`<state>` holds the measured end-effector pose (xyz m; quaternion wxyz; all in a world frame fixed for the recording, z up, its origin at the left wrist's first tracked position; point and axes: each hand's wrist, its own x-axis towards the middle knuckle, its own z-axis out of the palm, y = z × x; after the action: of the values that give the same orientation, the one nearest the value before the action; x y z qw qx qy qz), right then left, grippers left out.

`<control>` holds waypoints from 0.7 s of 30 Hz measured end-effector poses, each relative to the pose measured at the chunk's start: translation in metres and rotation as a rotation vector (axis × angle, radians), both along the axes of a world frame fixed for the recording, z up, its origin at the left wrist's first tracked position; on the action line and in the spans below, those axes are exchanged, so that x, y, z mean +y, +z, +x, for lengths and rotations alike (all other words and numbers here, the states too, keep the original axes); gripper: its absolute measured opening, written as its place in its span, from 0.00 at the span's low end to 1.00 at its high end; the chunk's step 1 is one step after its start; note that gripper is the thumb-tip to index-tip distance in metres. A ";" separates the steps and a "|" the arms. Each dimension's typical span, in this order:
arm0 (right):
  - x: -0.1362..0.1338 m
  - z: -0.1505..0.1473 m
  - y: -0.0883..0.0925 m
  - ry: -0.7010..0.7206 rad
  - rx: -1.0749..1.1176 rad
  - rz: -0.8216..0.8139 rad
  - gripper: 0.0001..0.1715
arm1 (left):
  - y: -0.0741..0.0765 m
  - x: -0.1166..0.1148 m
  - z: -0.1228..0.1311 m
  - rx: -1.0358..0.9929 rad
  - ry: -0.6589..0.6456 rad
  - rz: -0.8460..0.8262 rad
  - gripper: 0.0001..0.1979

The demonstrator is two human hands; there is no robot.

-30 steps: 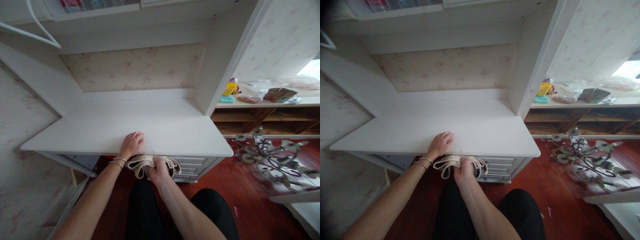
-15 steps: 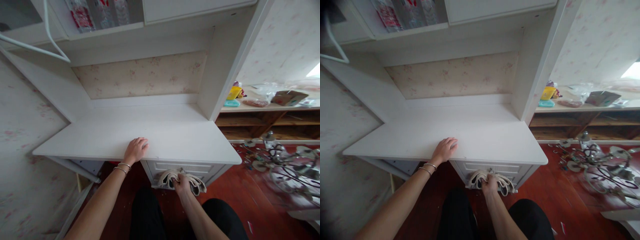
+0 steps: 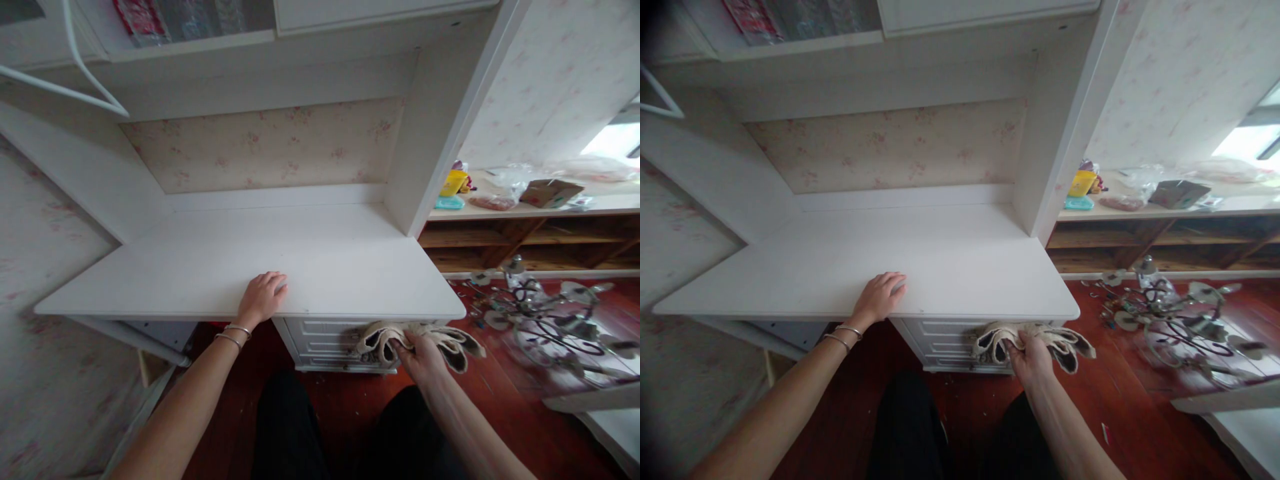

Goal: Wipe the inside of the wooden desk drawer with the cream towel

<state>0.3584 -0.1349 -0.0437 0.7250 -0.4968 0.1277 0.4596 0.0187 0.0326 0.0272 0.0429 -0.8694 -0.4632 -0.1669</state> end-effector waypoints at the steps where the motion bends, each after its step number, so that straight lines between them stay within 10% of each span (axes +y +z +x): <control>1: 0.000 0.001 0.008 0.005 0.023 -0.008 0.17 | 0.000 0.000 0.000 0.005 0.001 0.001 0.17; 8: -0.005 -0.034 0.050 0.091 0.121 -0.023 0.15 | -0.003 0.001 0.001 0.005 0.000 0.009 0.17; 21: 0.029 -0.211 0.066 0.324 0.486 0.268 0.14 | -0.001 -0.001 0.000 -0.008 0.013 0.012 0.16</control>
<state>0.1470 -0.1056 0.0224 0.6495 -0.2864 0.1547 0.6872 0.0188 0.0316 0.0264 0.0473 -0.8654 -0.4679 -0.1731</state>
